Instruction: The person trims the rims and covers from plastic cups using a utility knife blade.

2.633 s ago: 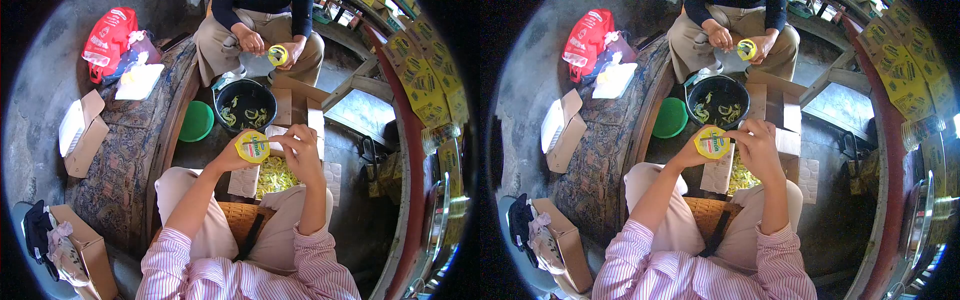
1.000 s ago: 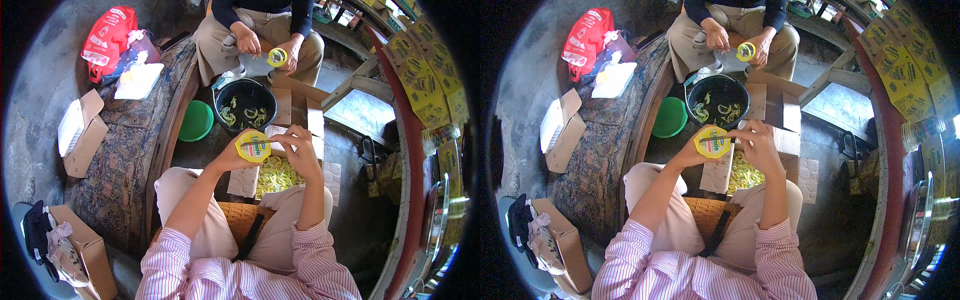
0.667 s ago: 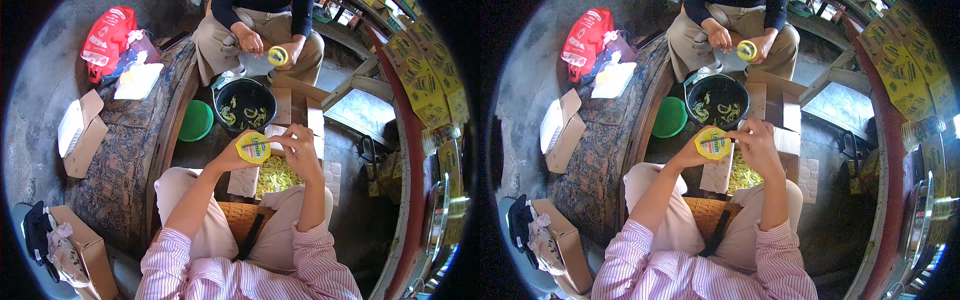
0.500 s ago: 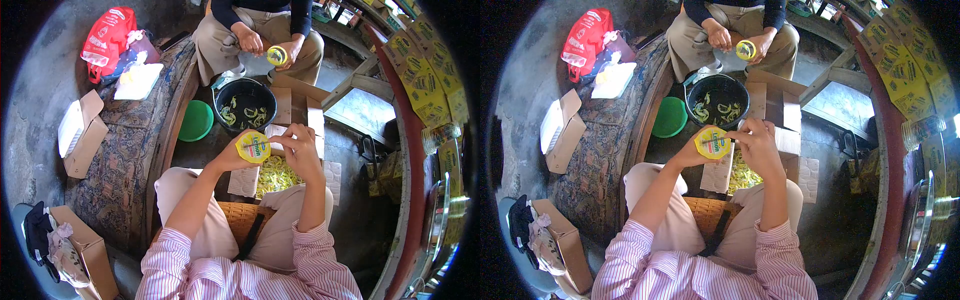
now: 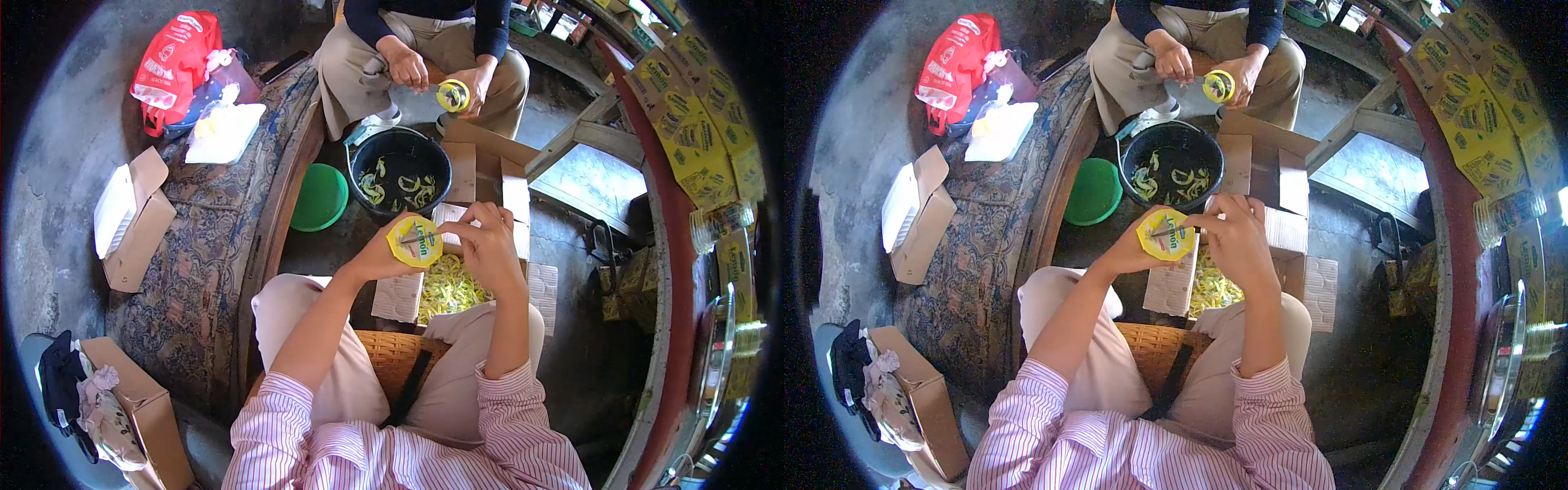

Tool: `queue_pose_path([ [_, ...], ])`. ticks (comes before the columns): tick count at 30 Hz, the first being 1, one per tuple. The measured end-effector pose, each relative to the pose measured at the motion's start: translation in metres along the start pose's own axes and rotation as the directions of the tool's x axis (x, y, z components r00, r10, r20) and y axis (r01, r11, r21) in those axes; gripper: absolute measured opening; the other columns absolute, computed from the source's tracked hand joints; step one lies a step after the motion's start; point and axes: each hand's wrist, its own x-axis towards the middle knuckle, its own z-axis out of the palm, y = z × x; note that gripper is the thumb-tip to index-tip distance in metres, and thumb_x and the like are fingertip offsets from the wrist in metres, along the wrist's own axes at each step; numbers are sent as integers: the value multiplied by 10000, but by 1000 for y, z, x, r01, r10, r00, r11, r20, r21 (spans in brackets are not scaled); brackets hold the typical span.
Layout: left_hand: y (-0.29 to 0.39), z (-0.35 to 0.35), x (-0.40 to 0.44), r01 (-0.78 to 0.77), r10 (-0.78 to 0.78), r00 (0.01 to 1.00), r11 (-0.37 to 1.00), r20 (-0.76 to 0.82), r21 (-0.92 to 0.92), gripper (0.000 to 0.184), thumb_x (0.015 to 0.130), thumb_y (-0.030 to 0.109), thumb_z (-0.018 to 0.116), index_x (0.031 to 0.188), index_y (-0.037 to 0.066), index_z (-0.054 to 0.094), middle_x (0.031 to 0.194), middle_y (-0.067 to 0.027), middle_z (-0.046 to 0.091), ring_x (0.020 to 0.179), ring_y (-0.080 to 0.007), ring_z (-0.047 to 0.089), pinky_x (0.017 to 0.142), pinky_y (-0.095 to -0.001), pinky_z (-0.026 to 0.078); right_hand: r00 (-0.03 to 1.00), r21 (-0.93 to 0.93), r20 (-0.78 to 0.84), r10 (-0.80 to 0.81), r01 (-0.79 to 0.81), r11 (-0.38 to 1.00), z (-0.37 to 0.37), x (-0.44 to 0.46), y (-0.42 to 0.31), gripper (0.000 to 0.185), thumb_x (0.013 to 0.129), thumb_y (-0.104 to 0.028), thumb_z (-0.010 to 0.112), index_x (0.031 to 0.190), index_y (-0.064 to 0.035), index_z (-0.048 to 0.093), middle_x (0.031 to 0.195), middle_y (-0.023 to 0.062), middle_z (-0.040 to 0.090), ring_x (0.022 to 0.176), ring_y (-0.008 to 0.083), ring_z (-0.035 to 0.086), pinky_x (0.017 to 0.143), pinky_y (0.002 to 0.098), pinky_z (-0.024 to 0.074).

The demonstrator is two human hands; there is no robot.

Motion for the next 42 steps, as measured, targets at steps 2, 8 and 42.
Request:
queue_pose_path([
  [2, 0, 1, 1, 14, -14, 1000, 999, 12, -42, 647, 537, -4, 754, 1097, 86, 443, 983, -17, 525, 914, -110, 503, 804, -252, 430, 1000, 8, -4, -4, 4, 1000, 0, 0, 0, 305, 625, 27, 575, 820, -183, 680, 740, 18, 476, 808, 199, 494, 793, 367, 339],
  [8, 0, 0, 0, -45, 45, 999, 998, -2, 39, 646, 545, 3, 762, 1101, 76, 442, 993, -21, 525, 931, -113, 506, 819, -255, 427, 1000, 14, 14, 11, -11, 1000, 6, 1, -4, 274, 638, 16, 580, 808, -176, 677, 734, 18, 468, 809, 197, 491, 802, 372, 334],
  [42, -114, -46, 57, 138, -87, 887, 987, -453, 80, 603, 582, -1, 724, 1086, 34, 395, 1010, -81, 540, 947, -166, 544, 843, -302, 440, 357, 895, -210, 910, -306, 326, 14, -64, 133, 193, 829, -50, 538, 1008, -24, 607, 829, 18, 556, 800, 102, 530, 658, 217, 338],
])
